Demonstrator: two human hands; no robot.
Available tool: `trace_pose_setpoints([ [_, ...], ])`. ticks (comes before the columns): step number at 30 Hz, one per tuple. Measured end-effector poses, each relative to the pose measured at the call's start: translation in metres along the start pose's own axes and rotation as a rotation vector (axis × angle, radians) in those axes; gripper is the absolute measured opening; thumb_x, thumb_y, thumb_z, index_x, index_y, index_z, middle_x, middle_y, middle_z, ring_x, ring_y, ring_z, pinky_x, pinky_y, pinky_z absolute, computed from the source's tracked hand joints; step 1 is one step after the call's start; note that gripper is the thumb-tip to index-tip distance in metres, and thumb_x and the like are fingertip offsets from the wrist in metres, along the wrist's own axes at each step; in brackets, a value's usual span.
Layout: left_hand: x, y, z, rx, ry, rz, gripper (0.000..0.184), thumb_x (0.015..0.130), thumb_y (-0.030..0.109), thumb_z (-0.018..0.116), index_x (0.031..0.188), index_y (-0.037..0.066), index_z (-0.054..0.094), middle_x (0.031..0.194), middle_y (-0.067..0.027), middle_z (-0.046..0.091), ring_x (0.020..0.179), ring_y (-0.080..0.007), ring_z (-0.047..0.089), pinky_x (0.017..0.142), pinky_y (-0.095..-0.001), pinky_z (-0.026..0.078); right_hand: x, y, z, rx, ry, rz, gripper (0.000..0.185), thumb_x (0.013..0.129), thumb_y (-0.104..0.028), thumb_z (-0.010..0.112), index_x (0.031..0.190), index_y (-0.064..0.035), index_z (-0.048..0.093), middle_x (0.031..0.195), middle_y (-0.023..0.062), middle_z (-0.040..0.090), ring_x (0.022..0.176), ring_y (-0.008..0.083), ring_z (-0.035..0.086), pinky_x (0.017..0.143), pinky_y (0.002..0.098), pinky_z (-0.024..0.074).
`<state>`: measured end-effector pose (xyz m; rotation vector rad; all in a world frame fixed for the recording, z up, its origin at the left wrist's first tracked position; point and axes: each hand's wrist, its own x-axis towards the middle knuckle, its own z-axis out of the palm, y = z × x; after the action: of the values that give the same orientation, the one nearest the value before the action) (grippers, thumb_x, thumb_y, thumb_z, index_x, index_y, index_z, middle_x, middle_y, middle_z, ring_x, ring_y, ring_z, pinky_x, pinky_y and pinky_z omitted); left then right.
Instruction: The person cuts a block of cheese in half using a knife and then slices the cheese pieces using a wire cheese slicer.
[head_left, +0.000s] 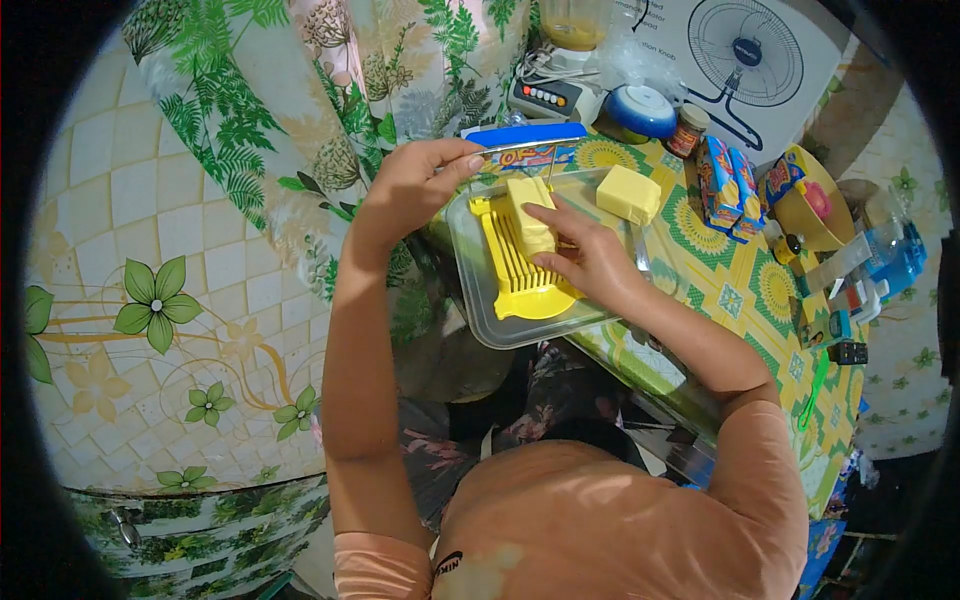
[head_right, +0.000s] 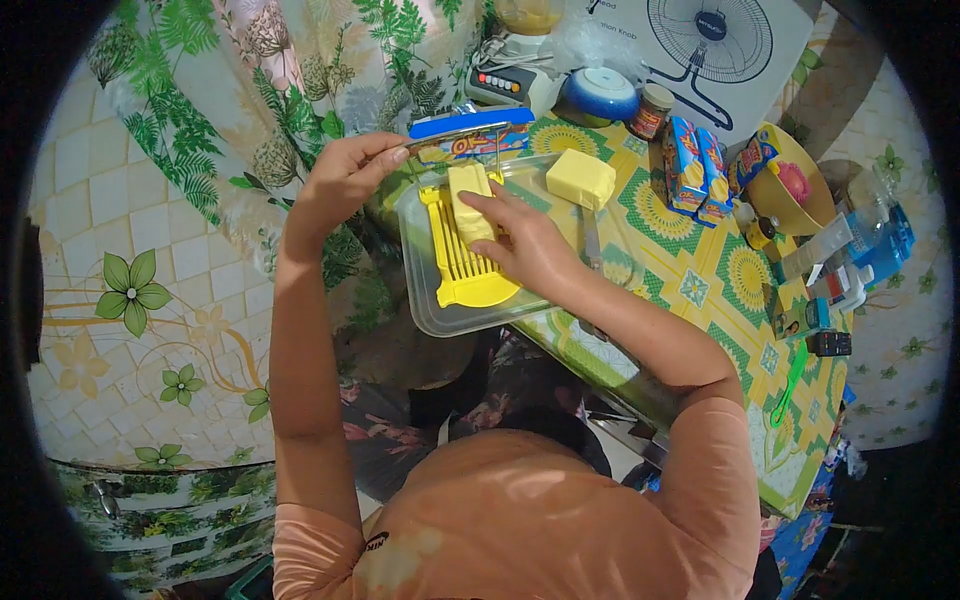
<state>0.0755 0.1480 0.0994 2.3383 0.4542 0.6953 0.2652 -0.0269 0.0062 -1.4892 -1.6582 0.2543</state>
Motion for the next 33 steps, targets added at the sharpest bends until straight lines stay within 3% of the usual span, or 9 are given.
trace_pose_setpoints([
  [7,-0.003,-0.001,0.002,0.033,0.007,0.019,0.028,0.097,0.021,0.061,0.113,-0.001,0.068,0.084,-0.0028,0.067,0.075,-0.0096,0.053,0.069,-0.0265,0.045,0.000,-0.002,-0.001,-0.002,-0.013,0.025,0.063,0.081,-0.012,0.077,0.139,-0.0140,0.054,0.141,0.0335,0.046,0.074,0.0296,0.066,0.070,0.0350,0.0538],
  [10,-0.006,-0.002,0.004,0.042,0.008,0.017,0.027,0.098,0.020,0.061,0.114,0.000,0.068,0.086,-0.0035,0.068,0.078,-0.0099,0.055,0.072,-0.0266,0.047,0.000,-0.009,-0.004,0.008,-0.048,0.086,0.061,0.083,-0.010,0.075,0.140,-0.0131,0.054,0.141,0.0334,0.046,0.113,0.0313,0.055,0.085,0.0364,0.0543],
  [12,-0.009,-0.004,0.007,0.048,0.019,0.033,0.027,0.098,0.020,0.061,0.114,0.000,0.068,0.086,-0.0036,0.068,0.079,-0.0098,0.056,0.074,-0.0266,0.048,0.000,-0.010,-0.004,0.003,-0.046,0.082,0.061,0.083,-0.010,0.075,0.140,-0.0133,0.054,0.141,0.0334,0.046,0.114,0.0316,0.055,0.086,0.0368,0.0542],
  [15,-0.014,-0.009,0.010,0.051,0.060,0.104,0.026,0.098,0.021,0.062,0.113,0.001,0.069,0.088,-0.0052,0.070,0.081,-0.0105,0.059,0.076,-0.0271,0.049,-0.001,-0.002,0.000,-0.015,-0.008,0.011,0.063,0.081,-0.012,0.077,0.140,-0.0149,0.054,0.140,0.0339,0.047,0.075,0.0304,0.065,0.072,0.0363,0.0534],
  [19,-0.019,-0.007,0.012,0.073,0.081,0.116,0.026,0.096,0.021,0.063,0.111,0.000,0.070,0.094,-0.0084,0.073,0.084,-0.0122,0.063,0.078,-0.0284,0.050,-0.001,-0.001,0.000,0.009,-0.019,0.037,0.064,0.080,-0.012,0.077,0.140,-0.0152,0.054,0.139,0.0343,0.047,0.076,0.0307,0.065,0.073,0.0368,0.0530],
  [22,-0.022,0.001,0.012,0.064,0.073,0.105,0.025,0.096,0.020,0.064,0.110,0.000,0.070,0.098,-0.0103,0.073,0.087,-0.0140,0.066,0.080,-0.0289,0.051,0.001,-0.011,-0.004,0.025,-0.056,0.109,0.061,0.083,-0.010,0.075,0.140,-0.0142,0.054,0.141,0.0299,0.048,0.115,0.0308,0.054,0.084,0.0363,0.0558],
  [24,-0.025,0.008,0.012,0.050,0.066,0.089,0.025,0.096,0.019,0.064,0.111,0.000,0.070,0.099,-0.0110,0.073,0.088,-0.0151,0.067,0.081,-0.0290,0.051,0.001,-0.011,-0.004,0.018,-0.057,0.105,0.060,0.083,-0.010,0.075,0.140,-0.0142,0.054,0.142,0.0296,0.048,0.114,0.0306,0.054,0.084,0.0362,0.0558],
  [27,-0.027,0.010,0.011,0.040,0.022,0.039,0.025,0.095,0.019,0.064,0.111,-0.001,0.070,0.101,-0.0120,0.073,0.091,-0.0164,0.067,0.083,-0.0295,0.051,0.000,-0.001,-0.001,-0.007,-0.025,0.037,0.063,0.080,-0.012,0.077,0.139,-0.0156,0.054,0.140,0.0332,0.047,0.074,0.0302,0.065,0.072,0.0363,0.0531],
  [33,-0.032,0.009,0.014,0.002,0.012,0.003,0.026,0.095,0.018,0.065,0.111,-0.001,0.069,0.105,-0.0126,0.073,0.097,-0.0157,0.066,0.089,-0.0308,0.050,-0.001,-0.007,-0.003,-0.014,-0.024,0.054,0.063,0.081,-0.012,0.077,0.140,-0.0159,0.054,0.142,0.0325,0.046,0.074,0.0314,0.065,0.073,0.0362,0.0537],
])
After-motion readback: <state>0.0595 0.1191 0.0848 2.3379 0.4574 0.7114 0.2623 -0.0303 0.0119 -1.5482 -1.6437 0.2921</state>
